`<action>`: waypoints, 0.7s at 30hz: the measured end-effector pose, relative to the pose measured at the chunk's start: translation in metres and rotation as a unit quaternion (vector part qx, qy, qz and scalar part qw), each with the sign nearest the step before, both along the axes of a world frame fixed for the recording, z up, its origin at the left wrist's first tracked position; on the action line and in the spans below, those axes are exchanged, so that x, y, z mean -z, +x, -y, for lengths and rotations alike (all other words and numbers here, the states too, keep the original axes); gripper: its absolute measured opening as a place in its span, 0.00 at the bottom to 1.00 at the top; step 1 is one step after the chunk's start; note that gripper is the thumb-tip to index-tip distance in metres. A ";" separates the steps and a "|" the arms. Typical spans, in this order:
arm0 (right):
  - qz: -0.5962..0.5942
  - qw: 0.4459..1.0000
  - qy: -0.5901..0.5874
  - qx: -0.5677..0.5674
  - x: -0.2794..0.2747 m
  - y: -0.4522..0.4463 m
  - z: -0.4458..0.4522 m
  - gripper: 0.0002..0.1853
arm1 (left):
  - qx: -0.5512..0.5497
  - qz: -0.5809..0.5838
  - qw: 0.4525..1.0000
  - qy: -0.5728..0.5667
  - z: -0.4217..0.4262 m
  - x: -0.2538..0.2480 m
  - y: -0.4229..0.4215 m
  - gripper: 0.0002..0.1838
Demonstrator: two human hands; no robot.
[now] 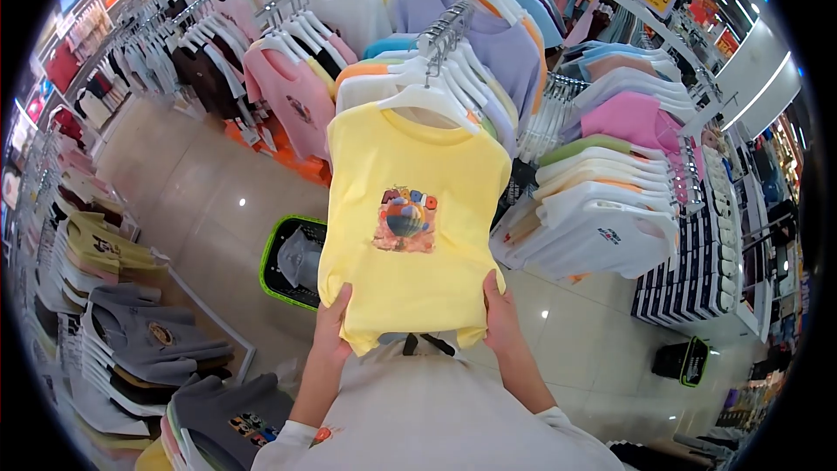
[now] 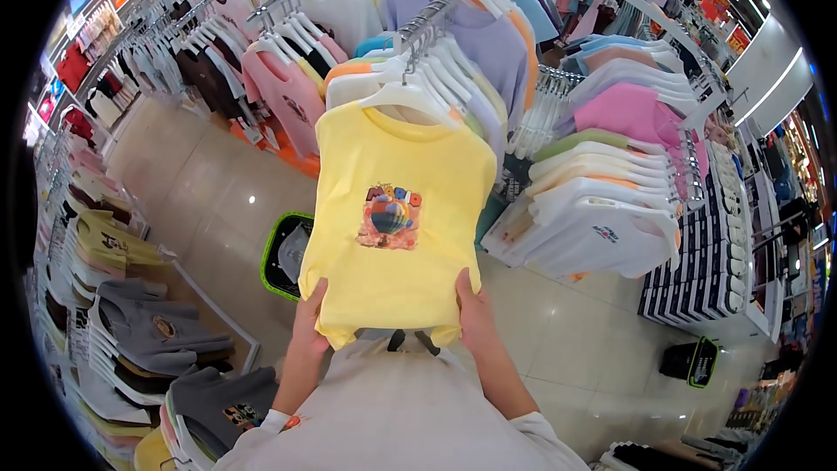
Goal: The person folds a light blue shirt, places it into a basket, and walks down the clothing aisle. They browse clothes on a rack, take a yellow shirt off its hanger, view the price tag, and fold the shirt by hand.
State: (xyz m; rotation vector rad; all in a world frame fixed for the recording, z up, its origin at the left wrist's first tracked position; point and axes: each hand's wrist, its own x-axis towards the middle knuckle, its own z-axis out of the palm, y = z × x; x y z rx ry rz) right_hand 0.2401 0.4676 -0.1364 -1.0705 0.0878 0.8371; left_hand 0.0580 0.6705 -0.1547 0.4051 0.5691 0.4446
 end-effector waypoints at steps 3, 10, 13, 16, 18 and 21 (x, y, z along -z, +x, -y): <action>-0.013 1.000 -0.001 -0.007 -0.011 -0.008 -0.009 0.23 | 0.024 -0.018 0.999 -0.036 0.010 0.006 0.001 0.27; -0.054 0.998 0.023 -0.005 -0.014 -0.023 -0.038 0.21 | 0.179 0.055 0.976 0.107 0.051 0.015 0.011 0.41; -0.051 0.995 0.085 -0.021 -0.026 -0.028 -0.047 0.23 | 0.247 -0.051 0.918 0.305 0.051 -0.017 0.020 0.40; -0.029 0.994 0.097 -0.043 -0.033 -0.032 -0.053 0.24 | 0.203 -0.085 0.908 0.357 0.051 -0.025 0.026 0.36; 0.033 0.992 0.085 -0.091 -0.027 -0.031 -0.052 0.25 | 0.159 -0.095 0.917 0.353 0.048 -0.015 0.022 0.33; 0.119 0.975 0.071 -0.174 -0.014 -0.025 -0.042 0.24 | 0.122 -0.097 0.943 0.295 0.040 -0.015 0.021 0.28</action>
